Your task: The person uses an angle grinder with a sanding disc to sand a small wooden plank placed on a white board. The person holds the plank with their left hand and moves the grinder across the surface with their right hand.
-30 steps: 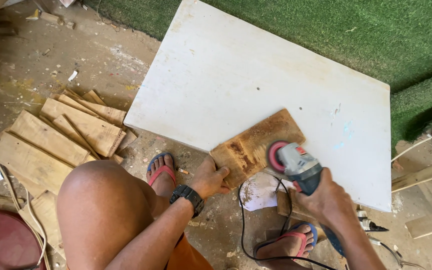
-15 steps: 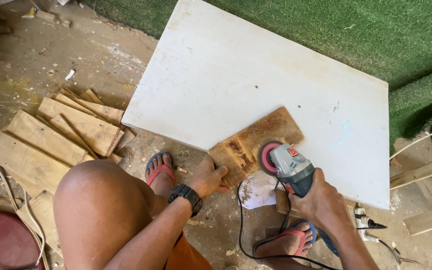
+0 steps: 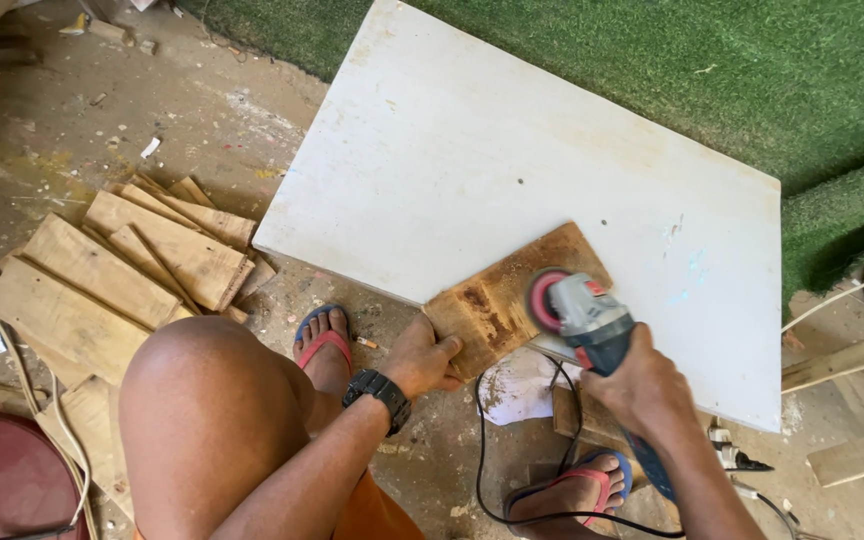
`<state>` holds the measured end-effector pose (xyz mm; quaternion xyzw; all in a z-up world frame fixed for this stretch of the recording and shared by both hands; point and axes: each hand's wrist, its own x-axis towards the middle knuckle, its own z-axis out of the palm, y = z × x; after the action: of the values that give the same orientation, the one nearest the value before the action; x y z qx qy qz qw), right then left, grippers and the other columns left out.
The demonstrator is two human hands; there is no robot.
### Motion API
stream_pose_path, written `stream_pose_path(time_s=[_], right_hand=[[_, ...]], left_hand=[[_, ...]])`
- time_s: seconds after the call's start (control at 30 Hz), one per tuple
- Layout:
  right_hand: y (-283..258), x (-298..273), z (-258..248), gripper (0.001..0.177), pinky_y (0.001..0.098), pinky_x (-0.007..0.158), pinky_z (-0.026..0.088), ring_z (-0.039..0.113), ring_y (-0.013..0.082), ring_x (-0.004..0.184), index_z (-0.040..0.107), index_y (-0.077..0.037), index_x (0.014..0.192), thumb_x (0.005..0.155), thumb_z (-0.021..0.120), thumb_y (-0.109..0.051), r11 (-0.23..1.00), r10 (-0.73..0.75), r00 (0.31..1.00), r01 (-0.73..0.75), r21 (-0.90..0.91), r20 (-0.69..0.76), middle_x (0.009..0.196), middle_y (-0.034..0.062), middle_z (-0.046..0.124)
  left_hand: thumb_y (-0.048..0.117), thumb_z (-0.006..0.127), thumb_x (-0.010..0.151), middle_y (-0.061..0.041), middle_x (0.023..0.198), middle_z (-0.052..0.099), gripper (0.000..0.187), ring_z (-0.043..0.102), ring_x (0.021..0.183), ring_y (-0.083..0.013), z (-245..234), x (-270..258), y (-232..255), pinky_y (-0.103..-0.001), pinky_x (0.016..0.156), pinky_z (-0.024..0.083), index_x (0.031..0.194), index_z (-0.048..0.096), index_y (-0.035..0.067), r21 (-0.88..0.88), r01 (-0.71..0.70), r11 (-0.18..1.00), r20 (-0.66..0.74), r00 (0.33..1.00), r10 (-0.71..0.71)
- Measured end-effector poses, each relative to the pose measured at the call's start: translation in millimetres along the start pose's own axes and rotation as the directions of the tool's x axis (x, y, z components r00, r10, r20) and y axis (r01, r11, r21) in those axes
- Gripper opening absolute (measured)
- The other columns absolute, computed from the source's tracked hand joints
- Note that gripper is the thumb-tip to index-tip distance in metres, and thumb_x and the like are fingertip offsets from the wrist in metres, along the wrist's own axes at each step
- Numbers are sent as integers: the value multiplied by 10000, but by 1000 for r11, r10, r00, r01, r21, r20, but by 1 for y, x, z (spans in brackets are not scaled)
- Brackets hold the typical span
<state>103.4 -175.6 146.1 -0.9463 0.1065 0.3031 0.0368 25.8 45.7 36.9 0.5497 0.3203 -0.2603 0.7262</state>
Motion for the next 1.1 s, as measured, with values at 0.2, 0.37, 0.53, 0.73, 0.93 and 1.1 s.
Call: stream_pose_path(time_s=[0.2, 0.37, 0.53, 0.73, 0.93, 1.1], right_hand=[[-21, 2, 12, 847, 389, 784, 676, 752, 283, 944, 308, -140, 1503, 859, 786, -412, 976, -133, 991, 133, -175, 12, 1205, 125, 684], [4, 45, 3, 709, 578, 904, 580, 761, 483, 1037, 474, -106, 1294, 771, 794, -462, 985, -121, 984, 103, -142, -127, 1068, 294, 759], [24, 59, -11, 761, 571, 914, 570, 764, 493, 1034, 497, -69, 1287, 736, 781, -511, 978, -119, 962, 71, -195, -246, 1066, 308, 764], [-17, 13, 3, 683, 560, 889, 588, 775, 460, 1007, 480, -108, 1296, 769, 791, -411, 983, -134, 984, 117, -145, -121, 1029, 271, 762], [-37, 13, -3, 668, 563, 938, 569, 748, 475, 1067, 483, -82, 1301, 806, 797, -402, 978, -187, 980, 178, -113, -71, 1067, 303, 735], [-1, 72, -12, 855, 568, 951, 560, 738, 483, 1105, 482, -102, 1327, 704, 787, -602, 983, -71, 974, 32, -182, -214, 1149, 293, 751]], left_hand=[[156, 574, 1011, -125, 1472, 538, 407, 671, 1206, -360, 0, -8, 5, -385, 772, 696, 1393, 441, 106, -1, -6, 1000, -46, 999, 6], [134, 603, 977, -357, 826, 629, 366, 737, 674, -444, 1, 21, -30, -489, 625, 669, 1210, 457, -107, -172, -242, 955, -110, 968, 225], [158, 579, 990, -348, 803, 652, 374, 742, 700, -436, 3, 24, -30, -481, 639, 670, 1217, 446, -107, -172, -241, 955, -63, 970, 233], [176, 559, 1005, -313, 755, 691, 336, 746, 656, -385, 5, 27, -31, -437, 615, 666, 1193, 458, -84, -105, -254, 961, -64, 966, 249], [138, 558, 1000, -360, 802, 677, 363, 745, 679, -417, 1, 22, -29, -469, 636, 673, 1210, 433, -130, -163, -247, 955, -54, 969, 241], [133, 556, 1004, -379, 822, 669, 374, 744, 681, -420, 7, 25, -35, -456, 629, 669, 1230, 431, -137, -178, -261, 949, -46, 965, 257]])
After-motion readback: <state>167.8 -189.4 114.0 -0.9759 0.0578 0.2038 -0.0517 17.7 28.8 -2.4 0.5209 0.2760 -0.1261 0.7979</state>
